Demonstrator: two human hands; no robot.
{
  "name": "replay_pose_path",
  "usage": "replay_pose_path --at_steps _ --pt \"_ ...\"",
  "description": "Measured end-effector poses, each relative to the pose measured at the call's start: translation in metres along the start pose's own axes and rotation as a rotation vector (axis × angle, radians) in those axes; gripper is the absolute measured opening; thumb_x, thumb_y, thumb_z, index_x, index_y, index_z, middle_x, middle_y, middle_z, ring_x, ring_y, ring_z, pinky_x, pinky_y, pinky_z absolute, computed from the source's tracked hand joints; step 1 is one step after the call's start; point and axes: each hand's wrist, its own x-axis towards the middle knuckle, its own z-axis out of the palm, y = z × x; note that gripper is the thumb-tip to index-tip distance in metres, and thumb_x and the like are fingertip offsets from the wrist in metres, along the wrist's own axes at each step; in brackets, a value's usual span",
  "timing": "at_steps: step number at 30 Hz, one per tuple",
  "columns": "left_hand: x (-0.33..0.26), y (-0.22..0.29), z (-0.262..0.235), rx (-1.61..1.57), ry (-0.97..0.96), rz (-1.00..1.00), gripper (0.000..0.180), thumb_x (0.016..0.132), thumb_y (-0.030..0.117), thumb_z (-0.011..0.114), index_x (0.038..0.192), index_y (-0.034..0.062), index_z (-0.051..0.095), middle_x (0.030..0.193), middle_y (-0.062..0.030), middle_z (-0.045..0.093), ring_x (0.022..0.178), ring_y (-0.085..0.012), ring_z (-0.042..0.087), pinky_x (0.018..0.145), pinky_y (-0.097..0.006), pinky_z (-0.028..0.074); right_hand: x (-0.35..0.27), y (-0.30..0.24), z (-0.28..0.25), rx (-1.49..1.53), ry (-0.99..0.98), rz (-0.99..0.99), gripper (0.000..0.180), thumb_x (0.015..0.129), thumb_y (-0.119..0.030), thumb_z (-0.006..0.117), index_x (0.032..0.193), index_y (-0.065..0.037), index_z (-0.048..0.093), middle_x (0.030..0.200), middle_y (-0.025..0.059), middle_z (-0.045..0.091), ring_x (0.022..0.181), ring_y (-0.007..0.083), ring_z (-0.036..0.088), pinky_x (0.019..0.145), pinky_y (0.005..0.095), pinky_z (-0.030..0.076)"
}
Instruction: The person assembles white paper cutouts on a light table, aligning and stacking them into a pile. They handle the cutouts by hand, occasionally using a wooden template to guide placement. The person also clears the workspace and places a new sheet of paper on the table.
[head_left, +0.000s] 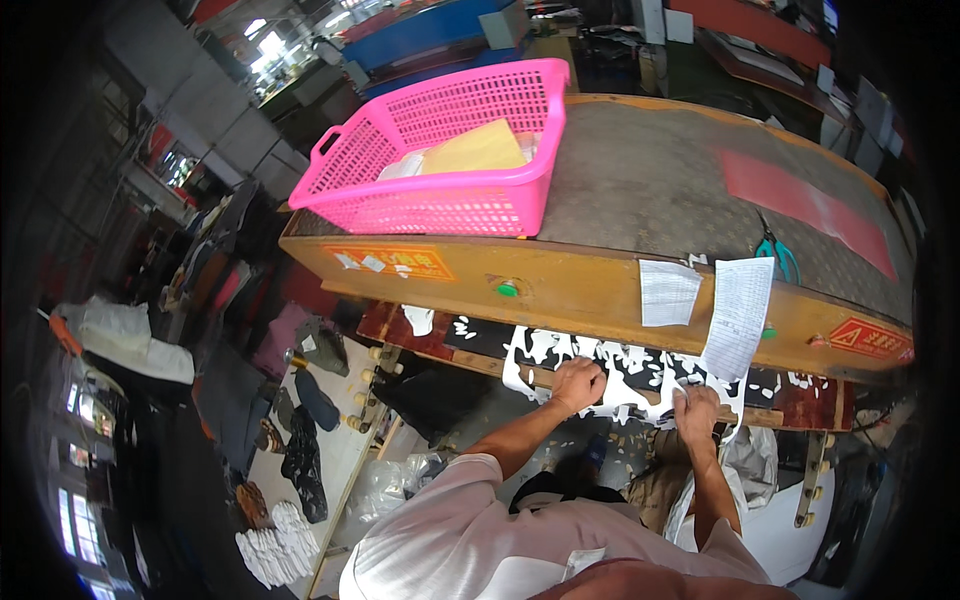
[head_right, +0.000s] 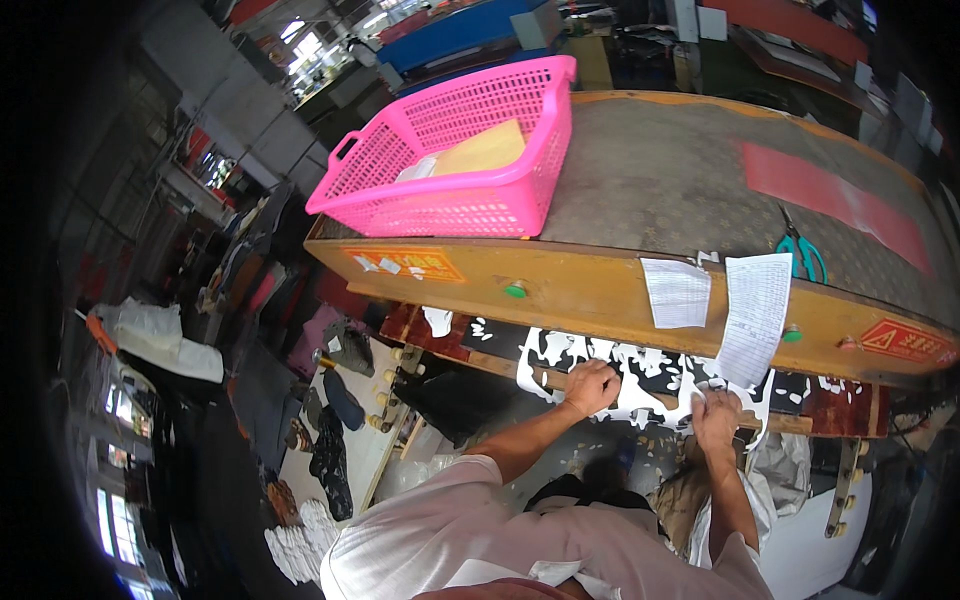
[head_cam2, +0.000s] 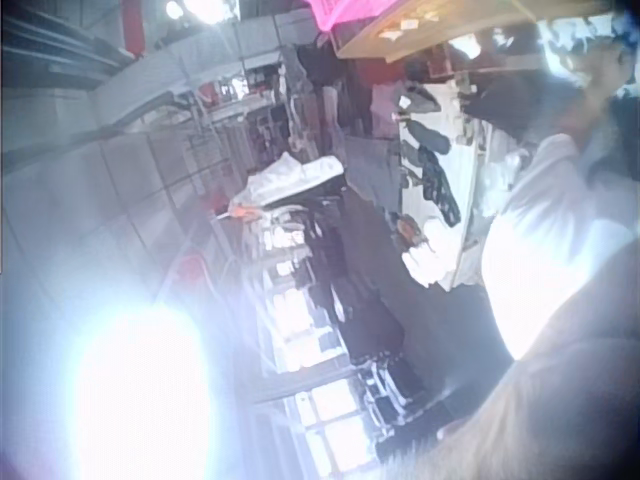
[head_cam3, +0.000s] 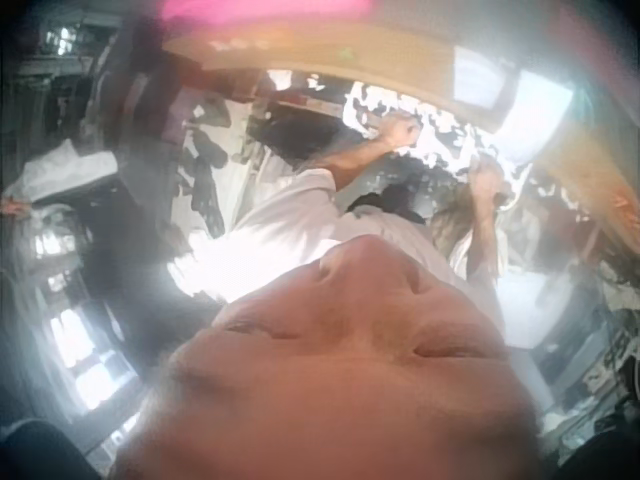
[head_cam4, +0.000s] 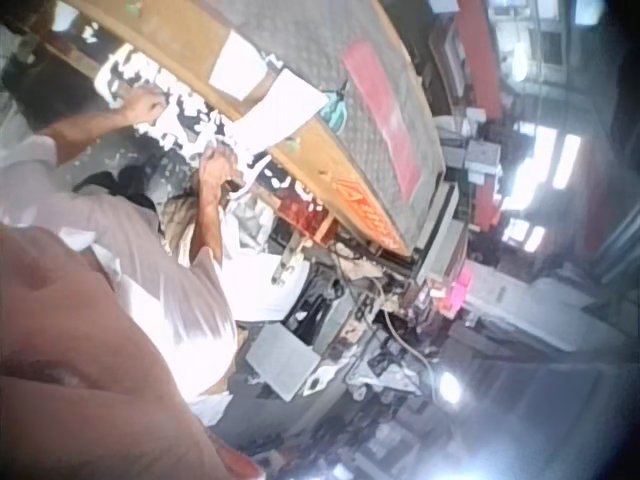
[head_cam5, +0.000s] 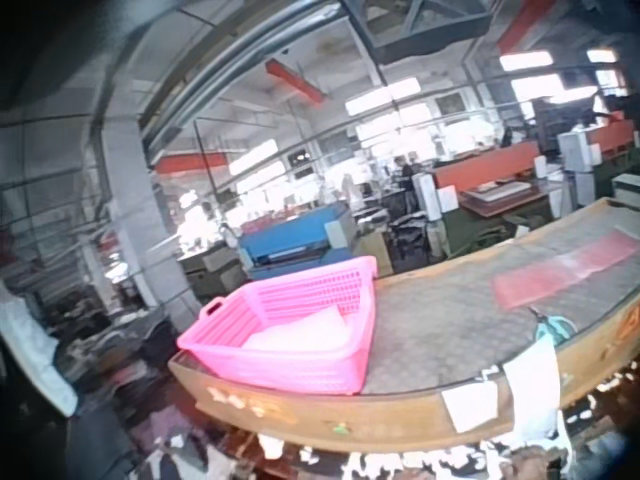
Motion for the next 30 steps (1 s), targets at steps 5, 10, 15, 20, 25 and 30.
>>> replay_pose_path --at_steps 5,10,15,20,25,30 --pt "-0.052 -0.031 0.020 0.052 0.018 -0.060 0.015 0.083 0.019 0.069 0.070 0.0100 0.068 0.079 -0.0102 0.067 0.084 -0.0340 0.067 0.075 -0.049 0.054 -0.041 0.005 0.046 0.033 0.082 -0.163 0.032 0.095 -0.030 0.067 0.107 -0.002 0.077 0.103 0.0203 0.074 0.103 0.0425 0.065 0.100 0.0539 0.046" --pt "-0.092 -0.098 0.210 -0.067 0.113 -0.055 0.012 0.080 0.017 0.070 0.069 0.0126 0.069 0.077 -0.0094 0.068 0.077 -0.0345 0.067 0.070 -0.048 0.053 -0.027 0.147 0.175 0.049 0.109 -0.181 0.030 0.095 -0.030 0.070 0.109 -0.004 0.077 0.105 0.0186 0.076 0.104 0.0405 0.067 0.098 0.0512 0.048" --pt "-0.114 -0.132 0.361 -0.109 -0.028 -0.027 0.023 0.087 0.013 0.067 0.066 0.0060 0.062 0.069 -0.0121 0.058 0.070 -0.0365 0.060 0.064 -0.051 0.047 -0.018 0.267 0.266 0.096 -0.141 0.056 0.041 0.098 -0.036 0.068 0.121 -0.002 0.075 0.100 0.0179 0.078 0.102 0.0386 0.069 0.100 0.0489 0.049" --pt "-0.048 -0.133 0.353 -0.271 0.028 -0.096 0.021 0.089 0.005 0.069 0.071 0.0016 0.058 0.071 -0.0133 0.054 0.067 -0.0356 0.057 0.060 -0.046 0.046 0.083 0.270 0.261 0.260 -0.097 0.008 0.049 0.093 -0.031 0.077 0.134 -0.005 0.070 0.117 0.0197 0.072 0.111 0.0371 0.068 0.094 0.0440 0.056" --pt "0.074 -0.139 0.420 -0.487 -0.046 0.093 0.009 0.082 0.004 0.073 0.075 0.0024 0.066 0.076 -0.0134 0.062 0.075 -0.0369 0.063 0.066 -0.046 0.051 0.245 0.239 0.311 0.044 -0.236 -0.114 0.081 0.080 -0.041 0.085 0.150 -0.012 0.057 0.156 0.0291 0.046 0.140 0.0492 0.047 0.117 0.0515 0.042" --pt "0.108 -0.175 0.473 -0.482 -0.081 0.190 0.019 0.076 0.007 0.073 0.062 0.0054 0.060 0.070 -0.0078 0.061 0.070 -0.0303 0.061 0.066 -0.042 0.051 0.298 0.223 0.369 -0.125 -0.426 -0.280 0.066 0.070 -0.034 0.086 0.131 -0.015 0.074 0.149 0.0280 0.053 0.134 0.0500 0.052 0.111 0.0525 0.048"
